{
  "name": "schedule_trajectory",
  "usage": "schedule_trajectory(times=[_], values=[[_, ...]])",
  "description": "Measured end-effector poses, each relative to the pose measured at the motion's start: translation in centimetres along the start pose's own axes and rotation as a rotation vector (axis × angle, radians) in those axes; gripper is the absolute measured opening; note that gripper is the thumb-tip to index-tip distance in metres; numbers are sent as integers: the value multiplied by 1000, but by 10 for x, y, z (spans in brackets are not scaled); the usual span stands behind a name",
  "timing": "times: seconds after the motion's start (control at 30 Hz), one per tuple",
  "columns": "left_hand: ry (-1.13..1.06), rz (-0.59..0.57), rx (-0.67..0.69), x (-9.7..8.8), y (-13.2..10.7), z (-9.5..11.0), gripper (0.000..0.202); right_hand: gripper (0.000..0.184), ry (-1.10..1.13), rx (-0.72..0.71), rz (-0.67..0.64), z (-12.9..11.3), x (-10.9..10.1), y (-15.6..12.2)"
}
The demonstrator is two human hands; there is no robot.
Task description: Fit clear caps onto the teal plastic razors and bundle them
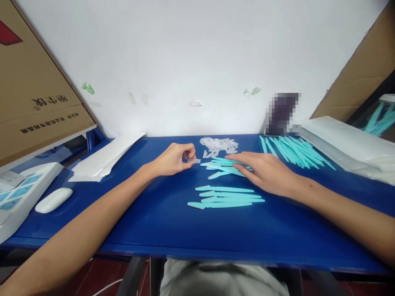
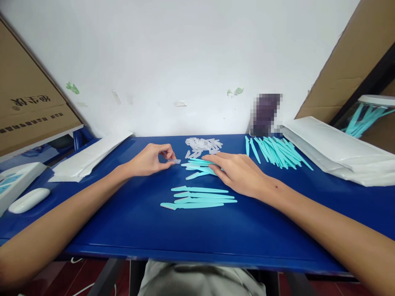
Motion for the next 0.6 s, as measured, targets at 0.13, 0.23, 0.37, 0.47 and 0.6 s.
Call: schedule_trajectory(times=[0.13, 0.23, 0.37, 0.47, 0.6], values=[[38, 113, 117, -2, -6, 22, 19, 43, -2, -40, -4, -4, 0, 2], [52, 148, 173, -1, -9, 30, 17, 44, -20, -56, -3, -5, 0, 2], [64, 165, 172, 1, -11, 32, 18, 45, -32, -78, -8, -5, 1, 1], [45, 179, 188, 1, -13, 34, 20, 45, -29, -77, -6, -5, 2, 1], [27, 184, 216, 0, -15, 39, 21, 46, -27, -77, -12, -6, 2, 1]])
Point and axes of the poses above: each hand's wrist, its own y-axis towards the middle knuckle, its own x-axis out of the palm, z = x × y, the point moved 5 cm from there along y, towards the middle knuckle, and after that the axes turned 15 degrees about -x, right-handed, at the moved point
